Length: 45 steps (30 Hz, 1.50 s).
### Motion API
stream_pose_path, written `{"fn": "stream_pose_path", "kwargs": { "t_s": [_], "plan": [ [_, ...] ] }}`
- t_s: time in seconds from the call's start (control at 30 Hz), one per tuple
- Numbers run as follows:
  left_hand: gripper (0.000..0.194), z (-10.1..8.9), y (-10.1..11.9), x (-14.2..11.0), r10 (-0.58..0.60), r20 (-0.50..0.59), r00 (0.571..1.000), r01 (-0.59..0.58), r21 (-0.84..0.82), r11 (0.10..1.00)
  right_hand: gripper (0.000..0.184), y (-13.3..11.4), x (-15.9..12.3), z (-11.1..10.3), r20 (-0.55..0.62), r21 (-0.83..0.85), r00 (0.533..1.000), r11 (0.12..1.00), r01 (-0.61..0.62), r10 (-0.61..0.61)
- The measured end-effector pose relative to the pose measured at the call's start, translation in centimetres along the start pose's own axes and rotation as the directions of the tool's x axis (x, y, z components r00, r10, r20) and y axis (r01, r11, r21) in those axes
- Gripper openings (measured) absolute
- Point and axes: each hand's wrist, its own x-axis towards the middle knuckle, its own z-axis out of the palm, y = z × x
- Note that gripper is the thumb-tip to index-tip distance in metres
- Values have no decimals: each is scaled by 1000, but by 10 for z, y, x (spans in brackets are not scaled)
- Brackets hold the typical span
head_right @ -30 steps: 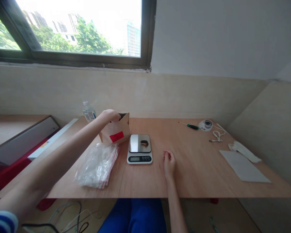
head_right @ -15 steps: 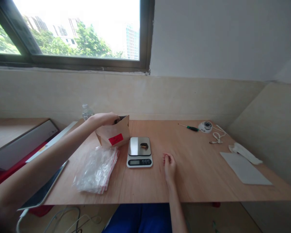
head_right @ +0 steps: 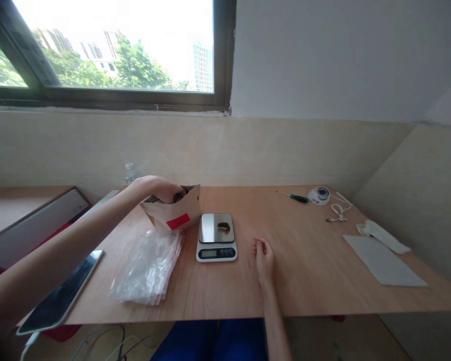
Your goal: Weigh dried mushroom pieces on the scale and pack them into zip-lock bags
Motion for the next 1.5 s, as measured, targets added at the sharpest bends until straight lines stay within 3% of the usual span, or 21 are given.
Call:
{"fn": "stream_pose_path", "kwargs": {
  "t_s": [0.1,0.17,0.27,0.4,0.53,0.6,0.7,0.8,0.87,1.0,1.13,1.27,1.5],
  "plan": [
    [37,-10,-1,-6,-3,202,979,-3,28,1000,31,0,0,0,6,5,1000,1000,-3,3],
    [40,-18,-2,-10,50,245,968,-55,14,998,31,-1,0,-1,8,3,1000,1000,-4,4],
    [35,-32,-3,-18,116,171,978,-120,17,993,32,-1,-1,-1,8,-1,1000,1000,-18,18],
    [29,-50,4,-39,121,23,992,-122,63,991,31,0,-1,-2,8,1,1000,1000,-23,23],
    [31,-63,29,-73,125,-123,985,-112,102,988,30,0,-2,-2,10,-13,1000,1000,-14,14],
    [33,-59,44,-85,114,-163,980,-113,18,993,32,0,-2,-2,9,-14,1000,1000,-9,9],
    [33,-26,60,-84,235,-151,960,-272,-312,910,33,0,-1,-2,2,-3,1000,1000,0,0],
    [30,33,60,-57,457,-187,869,-477,-562,676,36,-5,-6,3,-2,6,1000,1000,2,-2],
    [29,76,55,-36,475,-213,854,-480,-674,562,39,-13,-16,11,53,19,999,1000,3,-4],
    [34,139,48,-11,295,-254,921,-352,-867,353,44,-38,-42,39,301,116,952,993,28,-62],
    [36,164,46,-9,119,-265,957,-287,-926,246,45,-57,-47,70,395,288,918,954,-86,-37],
    [40,175,41,-3,-41,-265,963,-256,-954,156,45,-57,-37,89,423,347,904,912,-218,55],
    [46,197,31,12,-318,-292,902,-262,-956,134,43,-45,-31,95,415,433,891,820,-373,186]
  ]
}}
